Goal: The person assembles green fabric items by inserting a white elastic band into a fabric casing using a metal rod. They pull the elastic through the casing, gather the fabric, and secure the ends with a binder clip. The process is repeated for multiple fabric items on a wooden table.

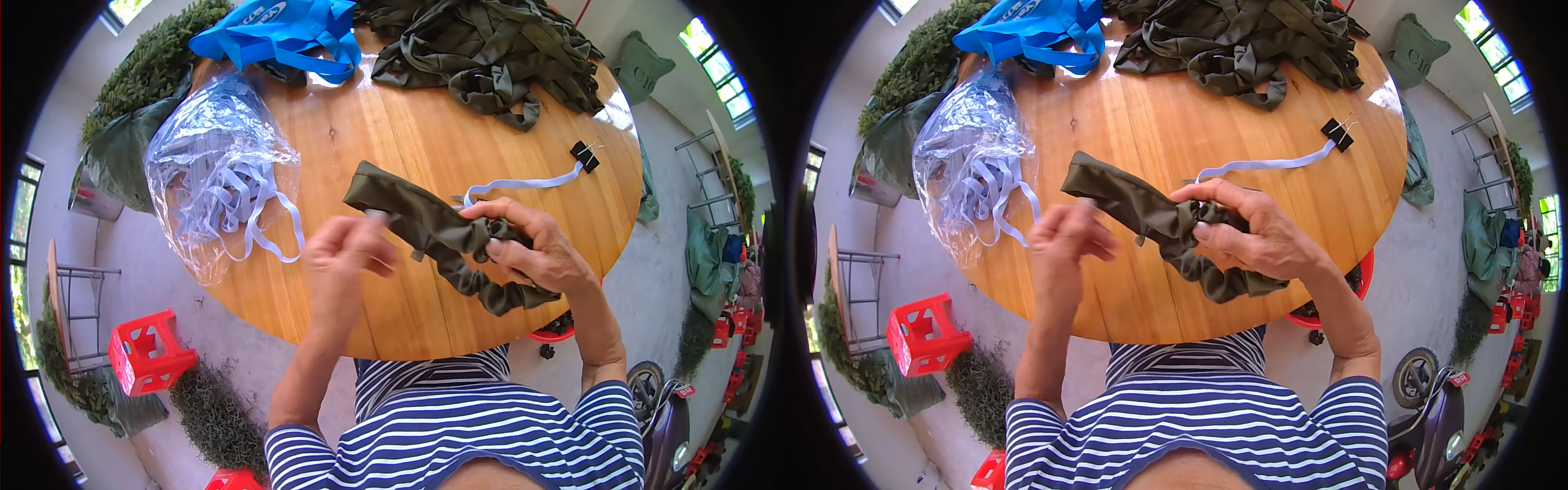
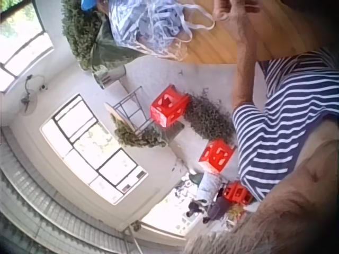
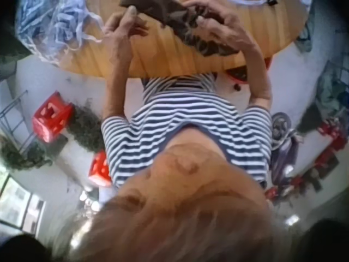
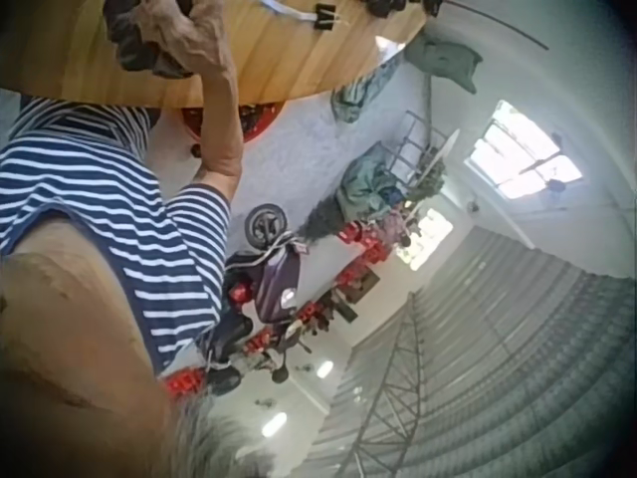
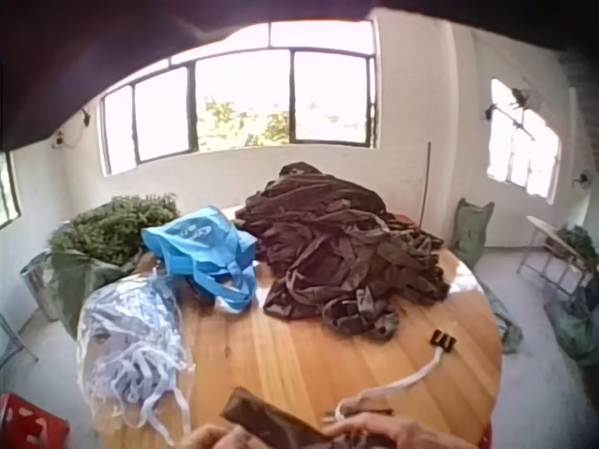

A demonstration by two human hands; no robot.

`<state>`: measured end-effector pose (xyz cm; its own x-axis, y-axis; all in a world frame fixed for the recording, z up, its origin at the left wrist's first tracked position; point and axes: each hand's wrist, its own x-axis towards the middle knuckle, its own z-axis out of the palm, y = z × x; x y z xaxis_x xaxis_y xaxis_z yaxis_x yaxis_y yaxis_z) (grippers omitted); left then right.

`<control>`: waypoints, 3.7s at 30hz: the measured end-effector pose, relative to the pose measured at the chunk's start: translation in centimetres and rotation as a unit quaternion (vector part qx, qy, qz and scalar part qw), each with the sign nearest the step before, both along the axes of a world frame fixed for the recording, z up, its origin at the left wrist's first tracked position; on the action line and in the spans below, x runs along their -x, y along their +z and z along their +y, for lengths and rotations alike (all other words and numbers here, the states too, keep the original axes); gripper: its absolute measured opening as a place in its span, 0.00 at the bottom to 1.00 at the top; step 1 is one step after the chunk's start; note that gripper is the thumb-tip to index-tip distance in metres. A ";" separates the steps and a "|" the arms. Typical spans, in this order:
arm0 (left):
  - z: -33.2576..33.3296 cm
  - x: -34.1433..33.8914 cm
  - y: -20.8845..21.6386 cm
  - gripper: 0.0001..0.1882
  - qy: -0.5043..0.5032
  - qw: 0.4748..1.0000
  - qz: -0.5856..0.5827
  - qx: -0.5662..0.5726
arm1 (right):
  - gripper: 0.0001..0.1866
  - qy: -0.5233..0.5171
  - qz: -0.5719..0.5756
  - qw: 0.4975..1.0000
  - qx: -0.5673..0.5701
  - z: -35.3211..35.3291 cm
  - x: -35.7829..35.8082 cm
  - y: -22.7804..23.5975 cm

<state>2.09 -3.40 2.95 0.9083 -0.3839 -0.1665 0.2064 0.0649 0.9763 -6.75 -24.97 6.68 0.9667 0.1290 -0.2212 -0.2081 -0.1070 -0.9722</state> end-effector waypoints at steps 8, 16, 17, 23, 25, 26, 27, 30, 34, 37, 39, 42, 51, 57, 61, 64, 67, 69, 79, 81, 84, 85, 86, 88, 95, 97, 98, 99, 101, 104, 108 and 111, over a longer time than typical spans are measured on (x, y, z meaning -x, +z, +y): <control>-1.5 -1.2 1.8 0.20 0.017 0.909 0.307 0.281 | 0.18 0.019 0.053 0.997 -0.051 -0.3 0.3 0.7; 0.5 -4.3 -0.9 0.13 -0.018 0.977 0.180 0.111 | 0.16 0.035 0.023 0.999 -0.030 -0.7 1.2 -0.2; 0.4 -4.3 -1.0 0.13 0.022 0.986 0.142 0.089 | 0.16 0.040 -0.022 0.999 0.006 -0.6 1.2 -0.4; 3.2 0.9 -0.5 0.13 0.062 0.989 -0.089 0.104 | 0.18 0.048 -0.116 0.984 0.128 0.0 2.0 -0.6; 1.3 2.0 0.6 0.14 -0.011 0.997 0.037 0.067 | 0.19 0.053 -0.133 0.978 0.151 0.5 2.1 -0.7; 0.4 2.5 0.8 0.14 -0.046 0.993 0.100 0.049 | 0.19 0.056 -0.137 0.977 0.154 0.7 2.2 -0.7; -0.2 2.4 0.7 0.14 -0.043 0.987 0.127 0.088 | 0.19 0.057 -0.144 0.976 0.155 0.9 2.3 -0.6; -1.3 2.3 -1.3 0.15 -0.052 0.976 0.154 0.147 | 0.20 0.055 -0.145 0.968 0.197 1.4 2.7 -0.8; -2.8 4.6 -2.4 0.16 -0.095 0.976 0.133 0.141 | 0.20 -0.036 -0.088 0.985 0.141 2.7 2.1 -1.8; -3.0 4.3 -1.6 0.15 -0.098 0.973 0.157 0.140 | 0.20 -0.046 -0.052 0.986 0.149 2.9 1.6 -1.2; -2.8 3.7 -0.8 0.14 -0.094 0.974 0.165 0.119 | 0.20 -0.020 -0.127 0.962 0.242 2.9 1.6 -1.9; -2.6 3.2 -1.5 0.14 -0.023 0.990 0.092 0.108 | 0.20 -0.001 -0.214 0.911 0.352 3.3 1.7 -2.0; -1.5 1.6 -0.7 0.10 0.057 0.976 0.020 0.211 | 0.22 -0.001 -0.243 0.889 0.389 1.2 3.0 -1.9; -1.7 1.9 0.7 0.19 0.042 0.945 0.145 0.291 | 0.36 0.113 -0.301 0.927 0.195 2.1 1.5 -2.8; 0.4 2.3 1.7 0.14 -0.006 0.913 0.191 0.361 | 0.23 0.116 -0.400 0.817 0.398 3.5 1.3 -4.0; 1.8 3.7 3.5 0.13 0.014 0.942 0.202 0.266 | 0.07 0.055 -0.465 0.737 0.488 2.1 -1.1 -4.6; 3.2 4.2 4.2 0.12 0.008 0.952 0.216 0.216 | 0.04 -0.031 -0.494 0.661 0.564 -0.6 -4.6 -5.2; 4.8 3.7 3.9 0.12 -0.041 0.949 0.229 0.210 | 0.04 -0.089 -0.495 0.640 0.580 -3.7 -6.2 -5.4; 1.7 -2.3 -3.7 0.13 -0.223 0.850 0.143 0.456 | 0.22 0.077 -0.456 0.800 0.383 0.9 -2.1 -2.6; -1.0 -3.0 -4.0 0.13 -0.215 0.817 0.218 0.489 | 0.23 -0.012 -0.435 0.851 0.294 1.5 -0.2 -1.5; -1.5 -2.1 -2.8 0.13 -0.181 0.795 0.300 0.495 | 0.22 -0.175 -0.519 0.790 0.275 4.1 1.0 -3.8; -0.8 -2.3 -2.1 0.13 -0.178 0.787 0.315 0.500 | 0.45 -0.135 -0.452 0.837 0.279 5.4 0.0 -4.5; 0.4 -2.6 -1.4 0.13 -0.171 0.777 0.324 0.512 | 0.30 -0.191 -0.570 0.774 0.199 5.5 -0.4 -3.2; 1.7 -3.3 -0.8 0.13 -0.164 0.759 0.352 0.523 | 0.18 -0.017 -0.401 0.882 0.247 5.0 -2.1 -4.2; 2.6 -5.6 -1.0 0.14 -0.184 0.735 0.406 0.512 | 0.13 -0.036 -0.422 0.877 0.227 4.5 -4.1 -9.0; 1.1 -4.6 -0.9 0.14 -0.198 0.754 0.391 0.488 | 0.12 -0.071 -0.424 0.872 0.235 4.0 -3.5 -8.8; 0.5 -3.8 -0.8 0.14 -0.200 0.767 0.377 0.479 | 0.12 -0.084 -0.427 0.869 0.237 3.9 -3.3 -8.7; -0.3 -3.2 -0.8 0.15 -0.204 0.780 0.366 0.464 | 0.11 -0.101 -0.430 0.865 0.238 3.6 -2.9 -8.8; -1.8 -1.6 -0.6 0.15 -0.210 0.809 0.334 0.435 | 0.11 -0.128 -0.441 0.856 0.237 3.7 -2.9 -8.7; -3.2 0.7 -0.5 0.15 -0.181 0.873 0.254 0.376 | 0.10 -0.173 -0.493 0.827 0.209 5.2 -4.0 -8.2; -5.9 5.3 0.2 0.16 -0.085 0.949 0.164 0.257 | 0.08 -0.181 -0.367 0.840 0.356 5.9 -0.7 -4.4; -5.7 5.1 -0.2 0.17 -0.014 0.960 0.149 0.235 | 0.22 -0.102 -0.264 0.926 0.248 4.3 0.0 -3.6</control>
